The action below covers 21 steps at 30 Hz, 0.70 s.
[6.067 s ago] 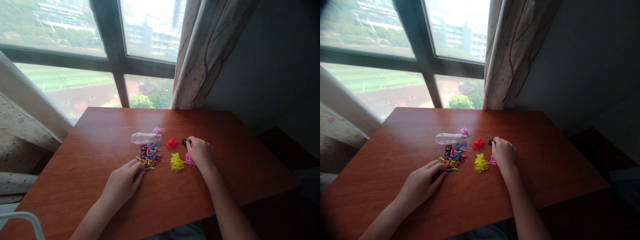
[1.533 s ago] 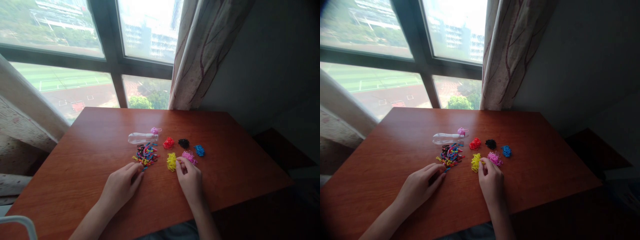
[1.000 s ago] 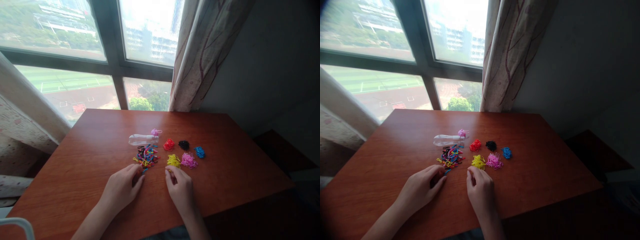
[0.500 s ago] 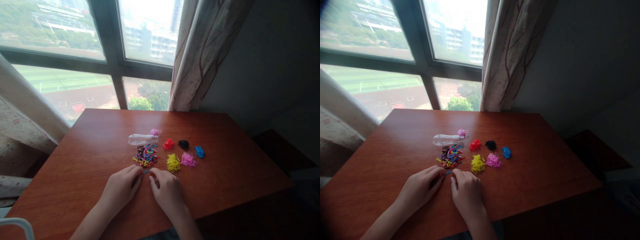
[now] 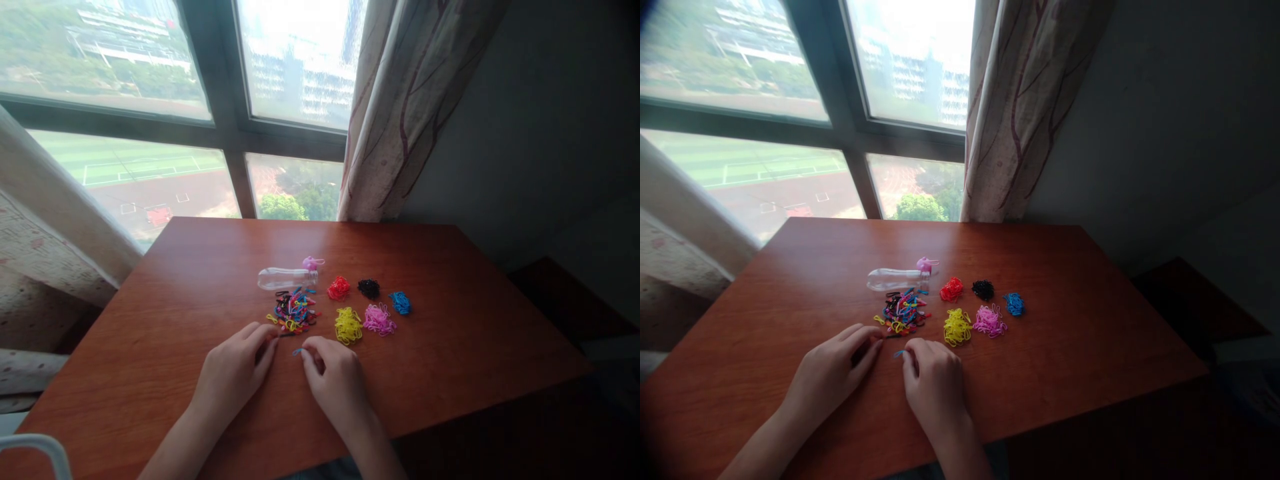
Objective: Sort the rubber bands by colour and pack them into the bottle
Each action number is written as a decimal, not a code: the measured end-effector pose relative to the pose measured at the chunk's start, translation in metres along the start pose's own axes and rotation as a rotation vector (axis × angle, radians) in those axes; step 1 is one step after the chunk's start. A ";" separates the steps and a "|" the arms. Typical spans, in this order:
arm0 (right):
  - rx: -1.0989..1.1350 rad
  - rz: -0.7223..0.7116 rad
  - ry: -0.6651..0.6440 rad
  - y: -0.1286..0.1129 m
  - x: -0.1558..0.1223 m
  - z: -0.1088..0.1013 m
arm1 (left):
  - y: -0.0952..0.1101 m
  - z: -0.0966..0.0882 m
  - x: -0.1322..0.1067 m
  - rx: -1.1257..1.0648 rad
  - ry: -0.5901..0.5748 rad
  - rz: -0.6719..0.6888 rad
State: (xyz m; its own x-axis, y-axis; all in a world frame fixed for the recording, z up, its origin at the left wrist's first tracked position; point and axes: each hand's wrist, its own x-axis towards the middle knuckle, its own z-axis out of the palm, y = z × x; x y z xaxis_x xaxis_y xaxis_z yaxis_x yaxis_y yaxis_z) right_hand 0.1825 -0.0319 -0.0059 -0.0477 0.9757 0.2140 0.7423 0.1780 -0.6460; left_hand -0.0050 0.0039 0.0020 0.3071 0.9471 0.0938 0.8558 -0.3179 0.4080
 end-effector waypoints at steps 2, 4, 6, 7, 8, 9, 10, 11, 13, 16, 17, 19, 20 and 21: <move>0.067 0.019 0.031 0.002 0.000 -0.006 | 0.000 -0.001 0.000 0.020 0.003 -0.011; 0.111 0.039 0.081 0.009 0.000 -0.018 | 0.001 -0.002 0.000 0.029 0.001 -0.014; 0.118 0.070 0.151 0.021 0.000 -0.035 | 0.002 -0.002 0.001 0.032 -0.003 -0.014; 0.108 0.092 0.191 0.030 0.001 -0.045 | 0.002 -0.002 0.001 0.034 -0.004 -0.013; 0.087 0.111 0.226 0.041 0.001 -0.055 | 0.002 -0.002 0.001 0.034 -0.006 -0.012; 0.059 0.132 0.261 0.052 0.002 -0.066 | 0.002 -0.001 0.001 0.036 -0.007 -0.012; 0.013 0.158 0.297 0.065 0.003 -0.077 | 0.002 -0.001 0.001 0.038 -0.009 -0.014; -0.044 0.185 0.327 0.078 0.004 -0.086 | 0.002 -0.001 0.001 0.039 -0.010 -0.015; -0.146 0.233 0.397 0.104 0.007 -0.102 | 0.002 -0.001 0.001 0.041 -0.012 -0.020; -0.234 0.267 0.427 0.132 0.012 -0.116 | 0.002 -0.001 0.001 0.050 -0.012 -0.027; -0.258 0.273 0.430 0.137 0.014 -0.118 | 0.002 -0.001 0.001 0.055 -0.013 -0.027; -0.307 0.278 0.433 0.143 0.016 -0.119 | 0.002 -0.001 0.001 0.061 -0.020 -0.024; -0.331 0.276 0.430 0.144 0.017 -0.119 | 0.002 -0.001 0.001 0.062 -0.021 -0.023; -0.355 0.272 0.426 0.144 0.017 -0.118 | 0.002 -0.001 0.001 0.063 -0.021 -0.022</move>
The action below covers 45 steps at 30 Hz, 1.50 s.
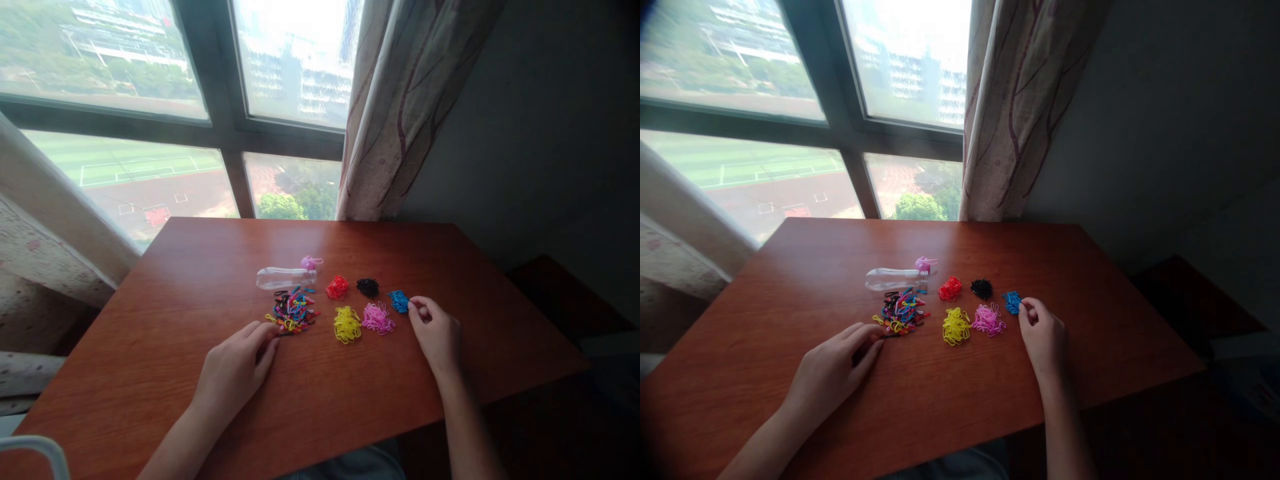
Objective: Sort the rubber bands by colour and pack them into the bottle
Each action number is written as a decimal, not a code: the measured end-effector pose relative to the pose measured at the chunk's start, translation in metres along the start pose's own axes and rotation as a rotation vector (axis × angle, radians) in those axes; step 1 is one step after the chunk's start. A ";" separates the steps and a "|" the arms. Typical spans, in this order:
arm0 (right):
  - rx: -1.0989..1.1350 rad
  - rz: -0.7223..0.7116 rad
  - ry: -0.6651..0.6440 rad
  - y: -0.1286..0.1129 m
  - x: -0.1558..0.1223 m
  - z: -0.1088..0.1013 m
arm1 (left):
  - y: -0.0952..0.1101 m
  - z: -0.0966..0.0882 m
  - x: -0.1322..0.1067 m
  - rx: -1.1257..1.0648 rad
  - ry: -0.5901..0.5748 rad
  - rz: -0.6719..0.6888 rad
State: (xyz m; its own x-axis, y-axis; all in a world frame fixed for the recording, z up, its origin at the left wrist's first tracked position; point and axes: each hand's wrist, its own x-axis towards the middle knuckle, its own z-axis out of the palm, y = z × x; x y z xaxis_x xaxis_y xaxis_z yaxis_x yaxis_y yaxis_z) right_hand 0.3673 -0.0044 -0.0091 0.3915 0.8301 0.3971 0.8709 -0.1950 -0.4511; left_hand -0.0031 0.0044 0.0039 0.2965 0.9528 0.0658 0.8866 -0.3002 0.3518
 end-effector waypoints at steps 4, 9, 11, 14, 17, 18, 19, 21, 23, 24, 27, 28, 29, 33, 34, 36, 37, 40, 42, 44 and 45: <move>-0.058 -0.024 -0.002 -0.003 -0.003 0.002 | 0.001 0.000 0.000 0.004 0.010 0.001; -0.044 -0.024 0.001 -0.004 -0.008 0.000 | 0.002 -0.002 -0.001 0.010 0.009 0.003; -0.028 -0.020 0.010 -0.006 -0.010 -0.003 | 0.003 -0.003 -0.001 0.007 0.010 0.002; 0.013 -0.014 0.024 -0.015 -0.014 -0.007 | 0.003 -0.004 0.000 -0.003 0.012 0.005; 0.085 -0.036 0.021 -0.032 -0.024 -0.007 | 0.004 -0.003 0.000 -0.016 0.014 0.009; 0.119 -0.049 0.009 -0.039 -0.029 -0.006 | 0.004 -0.003 0.001 -0.019 0.014 0.009; 0.156 -0.066 -0.015 -0.047 -0.034 -0.004 | 0.003 -0.003 0.001 -0.021 0.015 0.009; 0.244 -0.101 -0.075 -0.065 -0.047 0.000 | 0.003 -0.002 0.002 -0.022 0.014 0.011; 0.313 -0.138 -0.127 -0.083 -0.061 0.006 | 0.004 -0.001 0.003 -0.021 0.010 0.019; 0.341 -0.161 -0.159 -0.092 -0.068 0.009 | 0.004 0.000 0.004 -0.021 0.008 0.023; 0.397 -0.240 -0.240 -0.116 -0.086 0.019 | 0.005 0.000 0.005 -0.024 0.002 0.034; 0.409 -0.262 -0.264 -0.123 -0.091 0.021 | 0.006 0.000 0.005 -0.028 0.001 0.038; 0.419 -0.280 -0.288 -0.129 -0.095 0.024 | 0.005 0.000 0.005 -0.034 0.004 0.042; 0.424 -0.317 -0.400 -0.143 -0.106 0.028 | 0.003 0.000 0.003 -0.119 0.033 0.071; 0.416 -0.325 -0.421 -0.144 -0.106 0.028 | 0.003 0.000 0.003 -0.158 0.041 0.082; 0.404 -0.335 -0.447 -0.145 -0.107 0.027 | 0.005 -0.001 0.003 -0.228 0.050 0.111; 0.402 -0.337 -0.456 -0.144 -0.107 0.027 | 0.007 -0.003 0.005 -0.247 0.054 0.127; 0.398 -0.351 -0.474 -0.144 -0.106 0.026 | 0.021 -0.010 0.015 -0.222 0.082 0.154; 0.394 -0.358 -0.477 -0.143 -0.106 0.026 | 0.035 -0.016 0.028 -0.177 0.113 0.156; 0.401 -0.348 -0.470 -0.143 -0.106 0.027 | 0.053 -0.020 0.045 -0.132 0.107 0.160; 0.407 -0.340 -0.466 -0.143 -0.106 0.027 | 0.062 -0.022 0.055 -0.098 0.085 0.160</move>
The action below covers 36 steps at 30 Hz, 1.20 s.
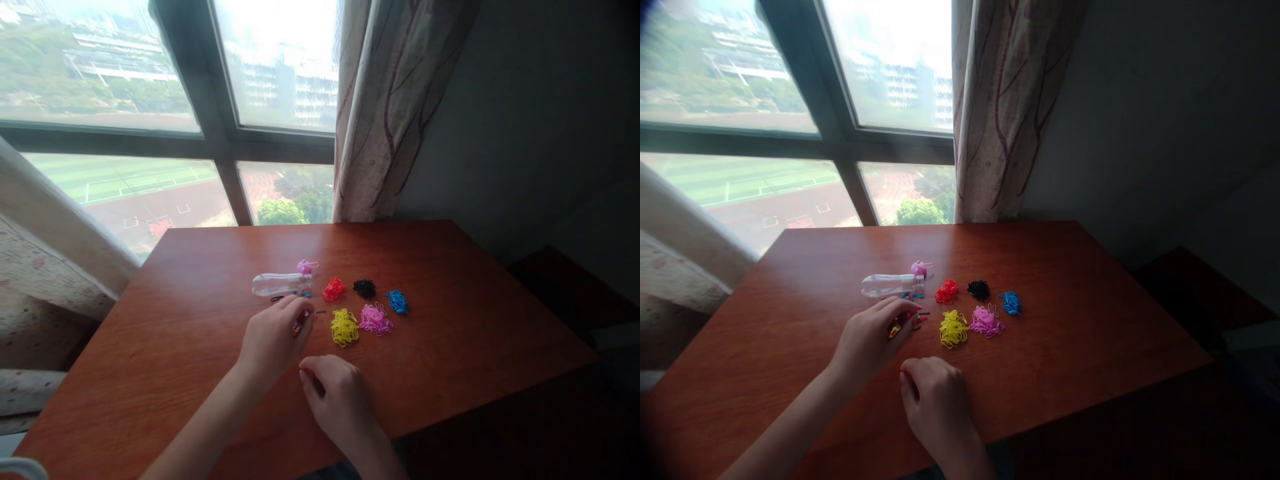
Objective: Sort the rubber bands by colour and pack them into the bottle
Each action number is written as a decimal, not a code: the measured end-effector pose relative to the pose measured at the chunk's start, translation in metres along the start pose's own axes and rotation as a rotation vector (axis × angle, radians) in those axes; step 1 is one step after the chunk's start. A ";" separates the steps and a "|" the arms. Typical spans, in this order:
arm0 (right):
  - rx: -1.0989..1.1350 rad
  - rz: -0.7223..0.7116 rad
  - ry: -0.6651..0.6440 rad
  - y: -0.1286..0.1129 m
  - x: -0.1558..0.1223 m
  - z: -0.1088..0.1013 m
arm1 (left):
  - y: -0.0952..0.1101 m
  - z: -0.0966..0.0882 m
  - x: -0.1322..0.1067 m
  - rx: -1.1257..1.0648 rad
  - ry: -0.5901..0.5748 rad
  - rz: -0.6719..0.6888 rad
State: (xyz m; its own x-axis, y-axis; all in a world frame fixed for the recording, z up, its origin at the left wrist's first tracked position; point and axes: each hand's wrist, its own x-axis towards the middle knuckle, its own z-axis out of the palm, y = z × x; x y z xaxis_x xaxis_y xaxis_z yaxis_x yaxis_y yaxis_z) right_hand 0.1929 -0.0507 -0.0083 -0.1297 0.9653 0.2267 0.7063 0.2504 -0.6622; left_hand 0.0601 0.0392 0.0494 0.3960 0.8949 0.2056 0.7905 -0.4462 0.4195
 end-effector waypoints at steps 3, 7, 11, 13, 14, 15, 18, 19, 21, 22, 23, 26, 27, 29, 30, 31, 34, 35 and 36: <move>-0.003 0.006 0.010 0.000 0.000 0.000 | 0.020 0.005 0.034 0.095 -0.088 -0.006; -0.070 -0.009 -0.006 -0.001 0.000 0.000 | 0.039 0.021 0.072 0.121 -0.148 0.020; -0.099 -0.025 -0.001 -0.001 -0.002 0.001 | 0.045 0.041 0.101 0.151 -0.189 -0.011; -0.110 -0.026 0.003 -0.001 -0.002 0.002 | 0.046 0.049 0.112 0.163 -0.206 -0.029; -0.114 -0.027 0.004 -0.001 -0.003 0.002 | 0.047 0.052 0.116 0.167 -0.215 -0.035; -0.115 -0.028 0.004 -0.001 -0.003 0.002 | 0.048 0.054 0.119 0.170 -0.223 -0.038; -0.100 -0.033 0.002 -0.001 -0.003 0.002 | 0.053 0.057 0.124 0.171 -0.241 -0.030; -0.094 -0.033 0.000 0.000 -0.003 0.002 | 0.055 0.057 0.124 0.167 -0.243 -0.020; -0.085 -0.028 -0.007 0.000 -0.002 0.001 | 0.059 0.056 0.121 0.152 -0.245 0.008; -0.083 -0.024 -0.013 -0.001 -0.002 0.001 | 0.060 0.055 0.119 0.140 -0.244 0.024; -0.082 -0.021 -0.019 -0.001 -0.002 0.000 | 0.060 0.053 0.117 0.127 -0.241 0.039; -0.087 -0.015 -0.027 -0.002 -0.002 -0.001 | 0.056 0.042 0.111 0.080 -0.215 0.068; -0.088 -0.014 -0.026 -0.002 -0.002 -0.001 | 0.053 0.036 0.109 0.064 -0.202 0.072; -0.081 -0.014 -0.024 -0.003 -0.002 -0.001 | 0.044 0.024 0.103 0.031 -0.181 0.073; -0.073 -0.014 -0.022 -0.003 -0.002 -0.001 | 0.039 0.018 0.099 0.015 -0.173 0.070; -0.062 -0.016 -0.021 -0.003 -0.002 -0.001 | 0.034 0.013 0.095 0.000 -0.167 0.065; -0.033 -0.025 -0.009 -0.001 -0.002 -0.001 | 0.018 0.000 0.074 -0.034 -0.152 0.041; -0.026 -0.026 -0.005 -0.001 -0.002 -0.001 | 0.012 -0.003 0.066 -0.042 -0.150 0.034; -0.020 -0.025 -0.003 -0.001 -0.001 0.000 | 0.007 -0.005 0.057 -0.047 -0.144 0.027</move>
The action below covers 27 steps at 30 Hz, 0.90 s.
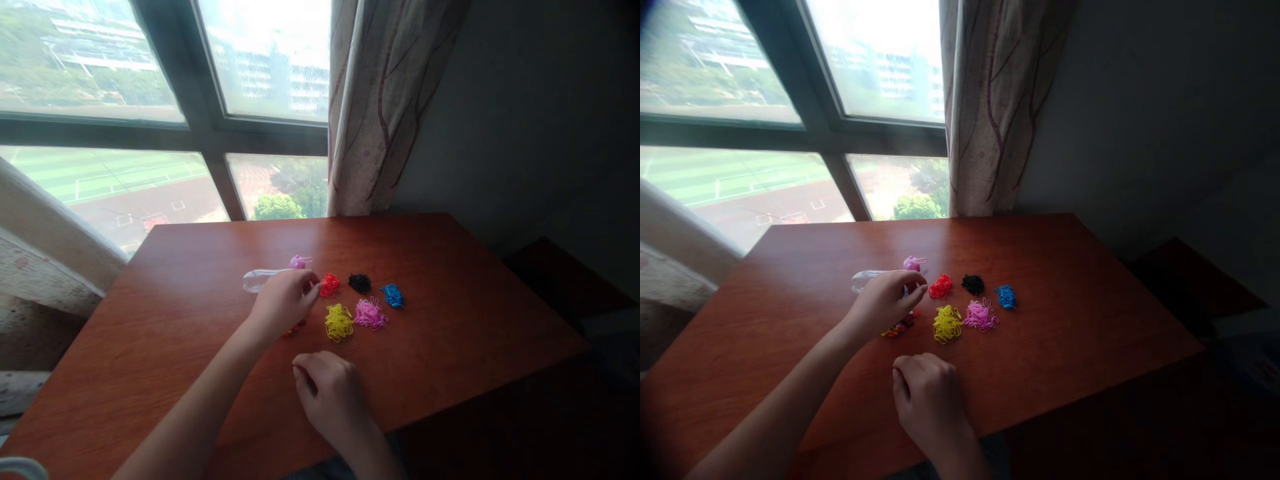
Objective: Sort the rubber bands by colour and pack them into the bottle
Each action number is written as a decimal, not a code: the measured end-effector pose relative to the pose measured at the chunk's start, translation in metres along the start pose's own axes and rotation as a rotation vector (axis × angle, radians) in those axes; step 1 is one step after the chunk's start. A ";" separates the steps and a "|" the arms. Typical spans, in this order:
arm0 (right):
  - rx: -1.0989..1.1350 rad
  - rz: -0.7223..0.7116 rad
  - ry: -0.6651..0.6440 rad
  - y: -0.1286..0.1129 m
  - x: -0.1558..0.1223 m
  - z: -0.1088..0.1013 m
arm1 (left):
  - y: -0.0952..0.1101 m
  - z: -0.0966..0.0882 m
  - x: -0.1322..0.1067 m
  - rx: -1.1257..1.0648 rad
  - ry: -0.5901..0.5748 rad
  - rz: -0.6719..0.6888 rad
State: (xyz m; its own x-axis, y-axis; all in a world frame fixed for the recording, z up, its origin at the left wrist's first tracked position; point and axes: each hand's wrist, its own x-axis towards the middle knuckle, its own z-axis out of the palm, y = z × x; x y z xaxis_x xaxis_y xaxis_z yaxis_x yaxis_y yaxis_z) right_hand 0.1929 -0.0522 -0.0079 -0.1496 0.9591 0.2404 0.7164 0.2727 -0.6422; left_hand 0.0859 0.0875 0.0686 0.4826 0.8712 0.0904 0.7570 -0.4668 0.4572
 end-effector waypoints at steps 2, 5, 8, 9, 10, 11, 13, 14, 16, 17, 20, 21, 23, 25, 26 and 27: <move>0.007 0.012 0.004 0.000 0.000 0.000 | -0.009 0.000 -0.018 -0.011 0.014 -0.017; -0.004 0.051 0.007 -0.001 0.002 0.001 | -0.021 0.000 -0.045 -0.001 0.022 -0.071; -0.038 0.091 0.006 -0.003 0.005 0.002 | -0.031 0.001 -0.066 0.072 0.051 -0.128; -0.051 0.104 0.008 -0.003 0.006 0.003 | -0.035 0.001 -0.073 0.114 0.066 -0.157; -0.066 0.118 0.013 -0.004 0.007 0.003 | -0.038 0.001 -0.078 0.162 0.083 -0.191; -0.083 0.133 0.017 -0.004 0.008 0.004 | -0.042 0.002 -0.083 0.208 0.099 -0.225; -0.127 0.168 0.020 -0.006 0.012 0.004 | -0.049 0.003 -0.091 0.284 0.120 -0.284; -0.152 0.186 0.015 -0.007 0.014 0.004 | -0.053 0.004 -0.094 0.305 0.122 -0.306; -0.198 0.225 -0.009 -0.009 0.019 0.005 | -0.058 0.006 -0.099 0.310 0.105 -0.331; -0.218 0.247 -0.024 -0.010 0.023 0.005 | -0.060 0.008 -0.100 0.298 0.093 -0.337; -0.263 0.324 -0.063 -0.012 0.035 0.005 | -0.061 0.013 -0.103 0.246 0.085 -0.332; -0.273 0.349 -0.072 -0.012 0.040 0.004 | -0.060 0.014 -0.104 0.229 0.083 -0.321; -0.284 0.389 -0.084 -0.012 0.047 0.004 | -0.056 0.018 -0.104 0.197 0.072 -0.295; -0.278 0.410 -0.088 -0.012 0.052 0.003 | -0.052 0.020 -0.104 0.157 0.057 -0.264; -0.267 0.410 -0.088 -0.012 0.053 0.003 | -0.050 0.021 -0.105 0.133 0.052 -0.250; -0.253 0.401 -0.088 -0.012 0.052 0.003 | -0.049 0.022 -0.105 0.106 0.049 -0.236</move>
State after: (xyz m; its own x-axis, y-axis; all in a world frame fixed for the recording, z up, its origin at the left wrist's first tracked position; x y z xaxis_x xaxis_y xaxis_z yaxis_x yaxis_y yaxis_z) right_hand 0.1740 -0.0052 0.0104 0.1229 0.9906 -0.0600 0.8709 -0.1366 -0.4720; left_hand 0.0077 0.0155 0.0171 0.2675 0.9629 0.0364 0.8892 -0.2612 0.3757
